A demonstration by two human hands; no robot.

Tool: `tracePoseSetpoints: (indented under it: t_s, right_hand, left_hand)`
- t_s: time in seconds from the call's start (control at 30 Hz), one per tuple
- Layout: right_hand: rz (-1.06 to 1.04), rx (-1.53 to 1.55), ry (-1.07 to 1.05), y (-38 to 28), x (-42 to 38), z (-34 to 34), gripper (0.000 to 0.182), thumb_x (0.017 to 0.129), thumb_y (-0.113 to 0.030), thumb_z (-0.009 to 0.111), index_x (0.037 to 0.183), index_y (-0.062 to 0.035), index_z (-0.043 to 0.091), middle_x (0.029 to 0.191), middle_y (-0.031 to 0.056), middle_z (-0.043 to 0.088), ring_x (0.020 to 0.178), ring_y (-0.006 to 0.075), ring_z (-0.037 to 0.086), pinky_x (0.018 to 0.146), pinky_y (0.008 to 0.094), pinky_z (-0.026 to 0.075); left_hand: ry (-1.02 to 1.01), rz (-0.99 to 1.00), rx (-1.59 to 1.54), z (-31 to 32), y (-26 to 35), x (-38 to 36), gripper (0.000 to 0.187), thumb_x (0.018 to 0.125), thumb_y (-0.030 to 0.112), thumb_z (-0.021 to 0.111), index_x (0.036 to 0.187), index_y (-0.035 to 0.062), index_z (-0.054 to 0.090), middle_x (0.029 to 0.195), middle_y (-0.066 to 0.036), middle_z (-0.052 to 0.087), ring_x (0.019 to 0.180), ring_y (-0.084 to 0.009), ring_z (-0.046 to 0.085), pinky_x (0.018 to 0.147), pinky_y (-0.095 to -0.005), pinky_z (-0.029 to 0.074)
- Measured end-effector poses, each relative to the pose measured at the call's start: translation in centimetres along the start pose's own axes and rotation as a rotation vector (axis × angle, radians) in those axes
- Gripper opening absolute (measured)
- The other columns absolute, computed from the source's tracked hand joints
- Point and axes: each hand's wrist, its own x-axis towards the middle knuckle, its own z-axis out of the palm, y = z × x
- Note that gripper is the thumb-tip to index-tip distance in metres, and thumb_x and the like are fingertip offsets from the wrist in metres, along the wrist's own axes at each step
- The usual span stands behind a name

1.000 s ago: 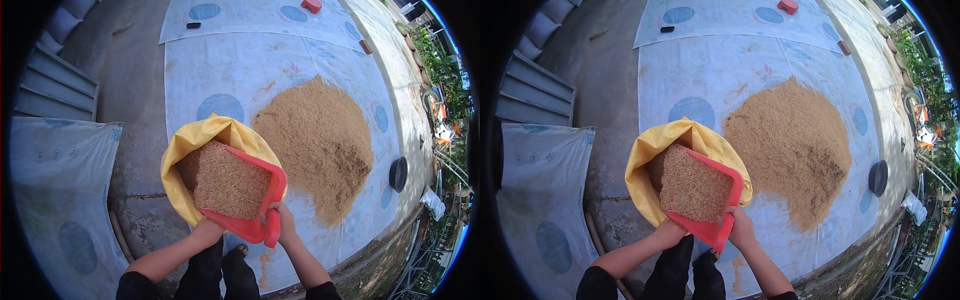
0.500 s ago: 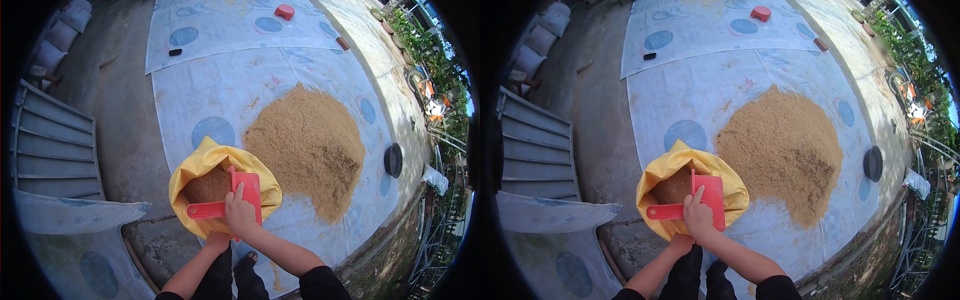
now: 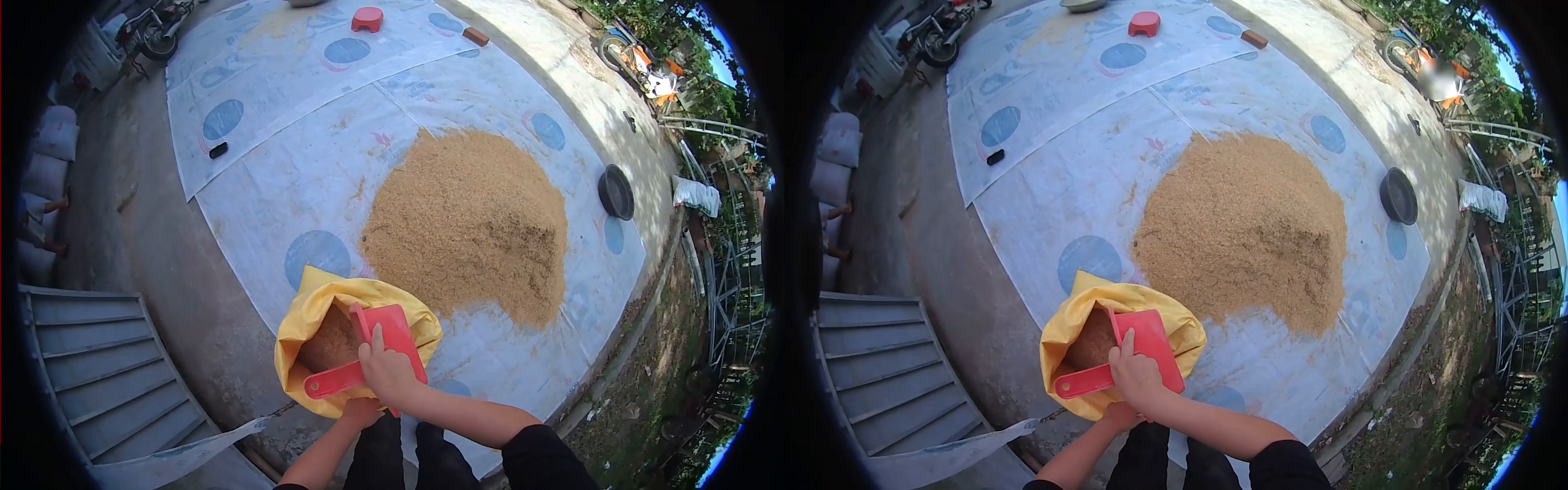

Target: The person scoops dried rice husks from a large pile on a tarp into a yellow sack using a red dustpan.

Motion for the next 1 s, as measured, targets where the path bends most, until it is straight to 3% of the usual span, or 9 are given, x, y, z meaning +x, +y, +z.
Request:
tracePoseSetpoints:
  t_s: [0.1, 0.2, 0.4, 0.43, 0.53, 0.7, 0.77, 0.87, 1.0]
  right_hand:
    - [0.031, 0.095, 0.041, 3.0, -2.2, -2.3, 0.020, 0.075, -0.013, 0.057, 0.090, -0.0058, 0.047, 0.127, 0.0308, 0.043, 0.062, 0.0309, 0.064, 0.052, 0.0385, 0.052]
    - [0.061, 0.261, 0.146, 7.7, -5.5, -3.2, 0.026, 0.072, -0.013, 0.064, 0.091, -0.0092, 0.046, 0.122, 0.0211, 0.048, 0.071, 0.0334, 0.063, 0.058, 0.0396, 0.051]
    - [0.334, 0.623, 0.481, 16.1, -14.9, -2.0, 0.033, 0.072, -0.022, 0.073, 0.092, -0.0113, 0.050, 0.108, 0.0149, 0.054, 0.087, 0.0323, 0.059, 0.065, 0.0382, 0.050]
    - [0.403, 0.632, 0.588, 17.3, -16.4, -0.9, 0.033, 0.071, -0.017, 0.074, 0.092, -0.0099, 0.050, 0.099, 0.0110, 0.055, 0.085, 0.0257, 0.059, 0.067, 0.0338, 0.048]
    - [0.608, 0.866, 0.816, 21.0, -20.5, 3.5, 0.033, 0.070, -0.017, 0.075, 0.091, -0.0072, 0.051, 0.089, 0.0120, 0.054, 0.079, 0.0282, 0.057, 0.070, 0.0338, 0.047]
    - [1.002, 0.967, 1.155, 26.0, -21.0, 15.3, 0.033, 0.070, -0.014, 0.076, 0.089, -0.0046, 0.052, 0.084, 0.0079, 0.055, 0.079, 0.0188, 0.054, 0.074, 0.0297, 0.045]
    - [1.119, 1.115, 1.216, 27.3, -19.6, 17.6, 0.035, 0.067, -0.018, 0.077, 0.088, -0.0043, 0.052, 0.083, 0.0097, 0.056, 0.079, 0.0227, 0.056, 0.074, 0.0329, 0.045]
    - [1.291, 0.876, 1.269, 30.8, -16.9, 25.6, 0.038, 0.064, -0.021, 0.077, 0.087, -0.0039, 0.053, 0.084, 0.0127, 0.059, 0.078, 0.0283, 0.058, 0.072, 0.0369, 0.046]
    - [1.598, 1.065, 0.951, 34.9, -15.1, 29.3, 0.049, 0.063, -0.023, 0.076, 0.099, -0.0011, 0.052, 0.096, 0.0155, 0.061, 0.087, 0.0266, 0.060, 0.077, 0.0357, 0.046]
  left_hand:
    - [-0.154, 0.043, 0.115, 1.1, -1.4, 0.5, 0.050, 0.079, 0.049, 0.055, 0.115, 0.0133, 0.056, 0.105, -0.013, 0.063, 0.098, -0.0295, 0.060, 0.079, -0.0440, 0.048]
    - [-0.029, 0.160, 0.096, 0.6, -1.0, 0.2, 0.050, 0.077, 0.048, 0.058, 0.114, 0.0132, 0.057, 0.103, -0.013, 0.063, 0.096, -0.0298, 0.061, 0.079, -0.0428, 0.048]
    - [-0.287, 0.052, 0.294, -0.2, 0.2, 0.7, 0.041, 0.078, 0.045, 0.059, 0.100, 0.0109, 0.062, 0.098, -0.011, 0.064, 0.095, -0.0285, 0.061, 0.079, -0.0423, 0.048]
    - [-0.282, 0.047, 0.290, -0.3, 0.4, 0.6, 0.042, 0.078, 0.047, 0.059, 0.098, 0.0102, 0.062, 0.097, -0.013, 0.064, 0.094, -0.0297, 0.061, 0.079, -0.0426, 0.048]
    - [-0.297, 0.054, 0.341, 0.1, 1.0, 0.9, 0.045, 0.077, 0.049, 0.058, 0.097, 0.0085, 0.062, 0.095, -0.014, 0.064, 0.092, -0.0308, 0.061, 0.078, -0.0428, 0.048]
    - [-0.321, 0.033, 0.460, 0.2, 3.0, 0.9, 0.049, 0.074, 0.052, 0.061, 0.095, 0.0077, 0.062, 0.094, -0.012, 0.065, 0.089, -0.0291, 0.063, 0.076, -0.0418, 0.049]
    - [-0.290, -0.056, 0.466, 0.6, 3.6, 1.1, 0.052, 0.073, 0.053, 0.062, 0.097, 0.0075, 0.062, 0.093, -0.013, 0.065, 0.088, -0.0294, 0.063, 0.076, -0.0418, 0.049]
    - [-0.224, -0.099, 0.414, 1.0, 3.6, 1.9, 0.055, 0.074, 0.054, 0.061, 0.102, 0.0072, 0.062, 0.092, -0.015, 0.065, 0.088, -0.0301, 0.063, 0.076, -0.0424, 0.049]
    - [-0.061, -0.091, -0.034, -0.5, 6.6, 3.1, 0.045, 0.079, 0.030, 0.066, 0.109, -0.0015, 0.057, 0.095, -0.018, 0.065, 0.089, -0.0282, 0.064, 0.078, -0.0357, 0.049]
